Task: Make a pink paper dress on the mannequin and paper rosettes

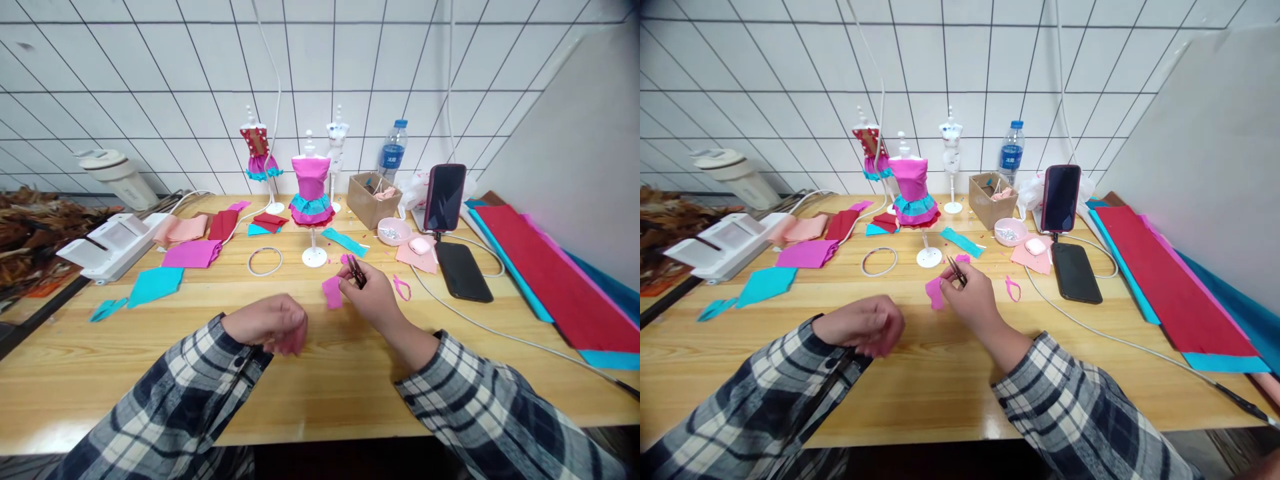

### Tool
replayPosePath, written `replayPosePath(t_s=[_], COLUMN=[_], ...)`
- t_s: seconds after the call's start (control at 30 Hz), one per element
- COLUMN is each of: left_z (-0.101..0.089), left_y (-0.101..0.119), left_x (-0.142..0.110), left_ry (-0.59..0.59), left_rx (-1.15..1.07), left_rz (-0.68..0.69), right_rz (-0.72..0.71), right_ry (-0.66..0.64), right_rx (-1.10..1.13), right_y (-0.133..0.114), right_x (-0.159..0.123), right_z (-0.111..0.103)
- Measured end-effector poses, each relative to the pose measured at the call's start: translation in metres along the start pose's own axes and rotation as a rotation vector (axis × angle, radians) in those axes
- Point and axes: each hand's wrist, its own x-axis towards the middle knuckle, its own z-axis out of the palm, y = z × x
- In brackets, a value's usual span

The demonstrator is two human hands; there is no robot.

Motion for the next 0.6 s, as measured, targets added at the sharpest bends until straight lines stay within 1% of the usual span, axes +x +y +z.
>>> replayPosePath(t_s=[0.03, 0.07, 0.1, 0.13, 0.17, 0.2, 0.27, 0.33, 0.4, 0.47, 0.5, 0.53, 0.57, 0.6], left_z=[0.002, 0.004, 0.006, 0.008, 0.009, 0.009, 0.009, 0.007, 0.006, 0.008, 0.009, 0.011, 0.012, 0.013], left_y=[0.0, 0.0, -0.001, -0.003, -0.004, -0.006, -0.008, -0.008, -0.006, -0.004, -0.004, -0.005, -0.006, -0.008], left_x=[0.001, 0.003, 0.007, 0.011, 0.014, 0.017, 0.018, 0.015, 0.009, 0.005, 0.005, 0.005, 0.007, 0.009], left_ry=[-0.089, -0.027, 0.07, 0.129, 0.148, 0.137, 0.043, -0.047, -0.165, -0.326, -0.387, -0.42, -0.373, -0.279], left_rx=[-0.003, -0.001, -0.021, -0.071, -0.145, -0.217, -0.318, -0.342, -0.341, -0.34, -0.352, -0.373, -0.422, -0.482], left_rz=[-0.055, -0.079, -0.105, -0.145, -0.197, -0.253, -0.353, -0.381, -0.351, -0.321, -0.311, -0.304, -0.281, -0.254], right_rz=[0.019, 0.027, 0.029, 0.028, 0.022, 0.011, -0.049, -0.172, -0.341, -0.505, -0.578, -0.647, -0.714, -0.774], right_ry=[0.003, -0.006, -0.019, -0.03, -0.034, -0.033, -0.013, 0.037, 0.112, 0.191, 0.217, 0.234, 0.243, 0.245], right_rx=[0.035, 0.062, 0.081, 0.092, 0.094, 0.085, 0.04, -0.029, -0.107, -0.193, -0.236, -0.276, -0.31, -0.34], right_y=[-0.002, -0.003, -0.004, -0.005, -0.005, -0.005, -0.005, -0.005, -0.005, -0.005, -0.005, -0.004, -0.004, -0.003], right_x=[0.0, -0.001, -0.003, -0.004, -0.006, -0.007, -0.01, -0.012, -0.013, -0.014, -0.014, -0.015, -0.015, -0.016], right_z=[0.0, 0.001, 0.002, 0.003, 0.004, 0.005, 0.006, 0.005, 0.003, 0.001, 0.0, -0.001, -0.002, -0.003])
